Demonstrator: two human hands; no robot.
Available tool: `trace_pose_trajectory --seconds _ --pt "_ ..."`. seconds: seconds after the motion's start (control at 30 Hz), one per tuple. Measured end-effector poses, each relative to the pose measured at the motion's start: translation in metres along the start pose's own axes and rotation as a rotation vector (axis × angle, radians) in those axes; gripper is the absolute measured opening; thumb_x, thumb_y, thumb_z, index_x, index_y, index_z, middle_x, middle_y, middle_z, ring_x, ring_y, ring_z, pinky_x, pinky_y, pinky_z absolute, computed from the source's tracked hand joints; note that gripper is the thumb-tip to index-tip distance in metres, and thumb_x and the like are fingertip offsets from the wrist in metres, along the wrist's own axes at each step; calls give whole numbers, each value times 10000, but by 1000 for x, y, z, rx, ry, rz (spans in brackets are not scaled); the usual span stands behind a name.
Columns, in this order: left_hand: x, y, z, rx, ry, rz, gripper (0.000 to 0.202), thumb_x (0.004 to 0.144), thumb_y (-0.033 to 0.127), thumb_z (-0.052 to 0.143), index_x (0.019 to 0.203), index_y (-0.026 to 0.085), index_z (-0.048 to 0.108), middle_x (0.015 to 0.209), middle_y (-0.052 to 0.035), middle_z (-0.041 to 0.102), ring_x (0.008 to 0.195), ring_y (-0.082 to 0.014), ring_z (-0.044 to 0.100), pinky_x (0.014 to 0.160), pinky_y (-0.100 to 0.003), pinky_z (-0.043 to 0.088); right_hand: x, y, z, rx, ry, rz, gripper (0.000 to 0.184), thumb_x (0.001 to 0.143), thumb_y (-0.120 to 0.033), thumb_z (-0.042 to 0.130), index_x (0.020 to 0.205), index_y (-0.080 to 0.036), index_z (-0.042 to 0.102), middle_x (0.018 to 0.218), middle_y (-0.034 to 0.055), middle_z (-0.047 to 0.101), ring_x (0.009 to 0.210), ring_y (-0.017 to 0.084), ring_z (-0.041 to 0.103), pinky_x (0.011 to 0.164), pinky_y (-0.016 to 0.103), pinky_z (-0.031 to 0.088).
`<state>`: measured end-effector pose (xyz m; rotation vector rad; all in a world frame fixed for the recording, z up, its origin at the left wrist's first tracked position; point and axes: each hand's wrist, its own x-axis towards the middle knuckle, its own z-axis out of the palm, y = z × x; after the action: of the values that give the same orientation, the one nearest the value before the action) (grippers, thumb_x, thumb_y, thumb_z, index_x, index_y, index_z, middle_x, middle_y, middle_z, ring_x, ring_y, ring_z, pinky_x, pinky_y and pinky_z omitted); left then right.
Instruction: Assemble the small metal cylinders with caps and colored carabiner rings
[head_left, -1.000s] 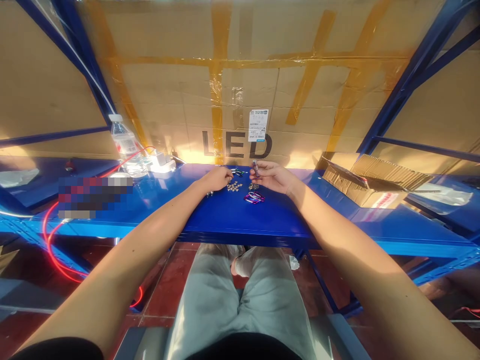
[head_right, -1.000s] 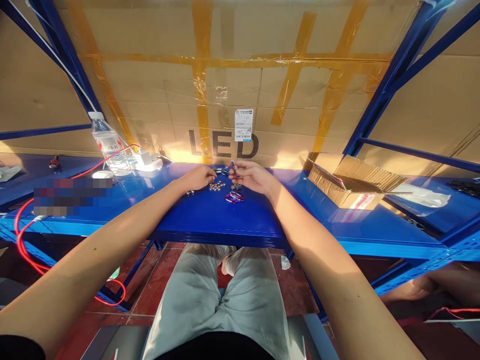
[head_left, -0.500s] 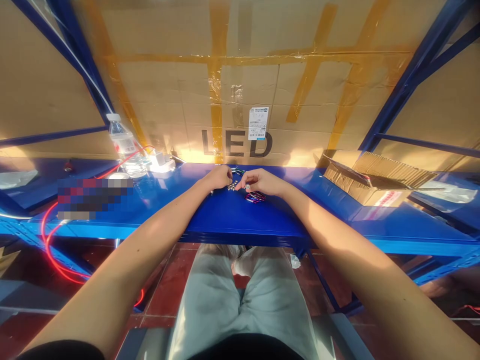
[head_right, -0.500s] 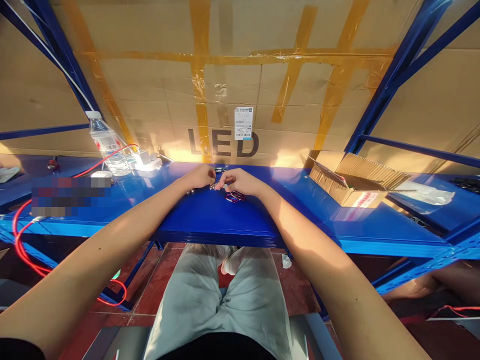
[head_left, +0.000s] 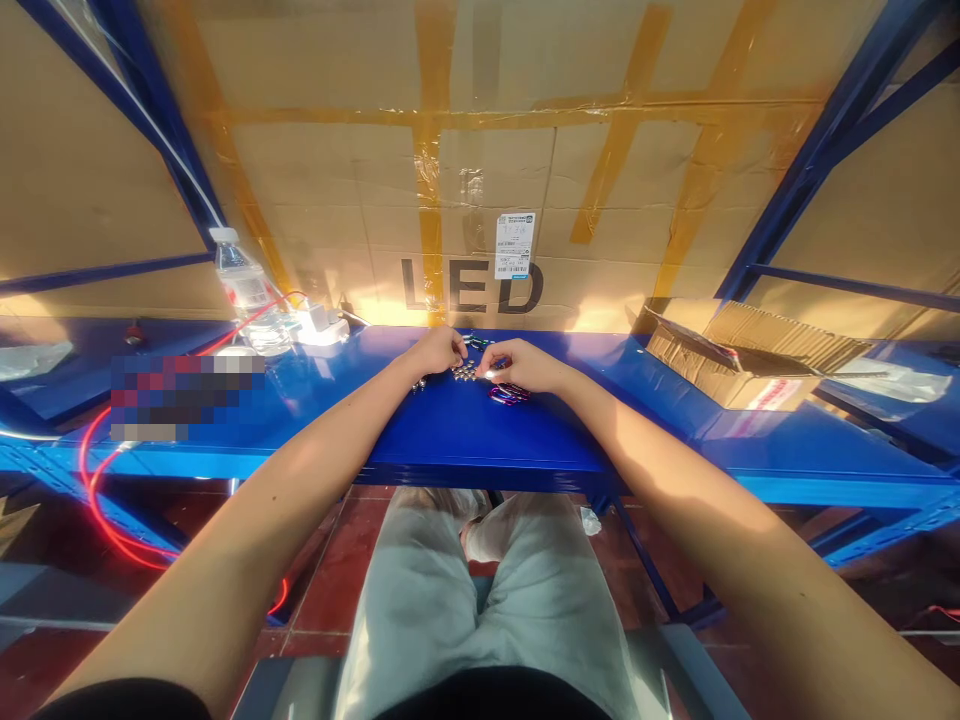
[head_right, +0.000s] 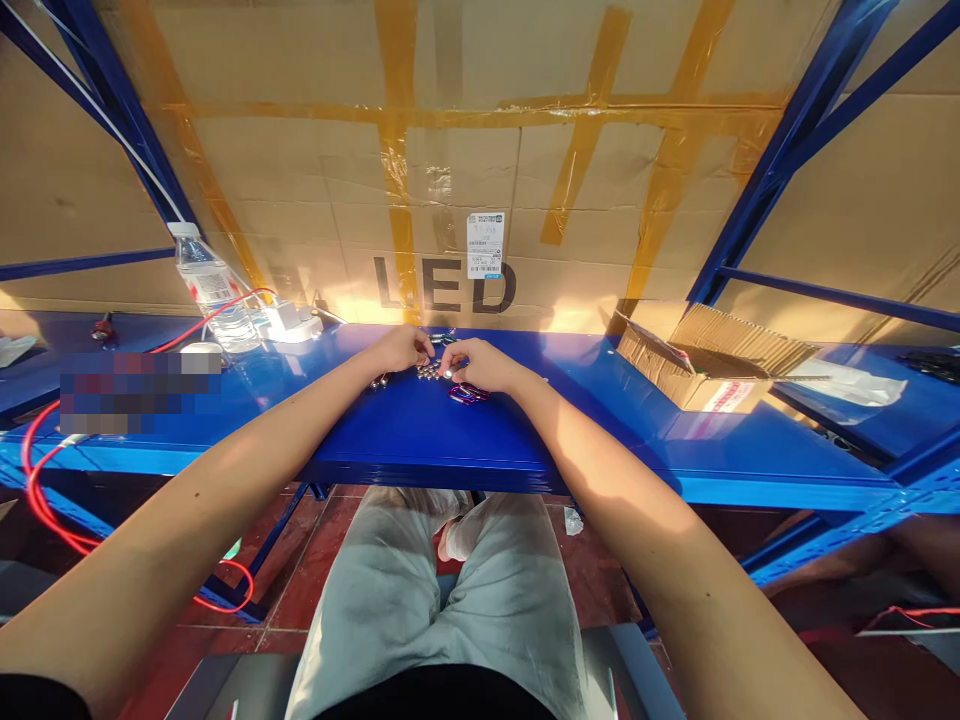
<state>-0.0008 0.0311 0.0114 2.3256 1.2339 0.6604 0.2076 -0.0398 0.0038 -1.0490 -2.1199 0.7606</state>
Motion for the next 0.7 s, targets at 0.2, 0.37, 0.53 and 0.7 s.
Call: trace_pose_trajectory --seconds 0.2,0.37,0.53,0.7 --pt "0 0 0 211 -23 94 282 743 -1 661 913 147 830 849 -54 807 784 -190 719 732 -267 538 0 0 1 66 -12 29 222 683 -5 630 796 -181 703 995 66 808 1031 237 721 852 340 548" --pt "0 -1 -2 298 -34 59 211 792 114 717 972 147 821 972 -85 822 906 -230 740 767 -284 543 0 1 0 99 -27 38 223 664 -12 629 791 -182 698 1010 73 806 1020 233 716 847 341 544" --pt "-1 0 -6 268 -78 -30 125 793 172 740 898 152 804 911 -80 816 862 -227 739 754 -286 549 3 5 0 89 22 26 181 634 -66 676 773 -182 691 927 49 771 935 219 684 835 348 537" --pt "-7 5 -7 203 -8 18 139 807 169 704 913 151 792 890 -68 801 832 -209 722 770 -295 552 5 8 -3 22 132 -5 160 626 -120 711 772 -184 696 820 8 690 843 194 624 864 368 517"
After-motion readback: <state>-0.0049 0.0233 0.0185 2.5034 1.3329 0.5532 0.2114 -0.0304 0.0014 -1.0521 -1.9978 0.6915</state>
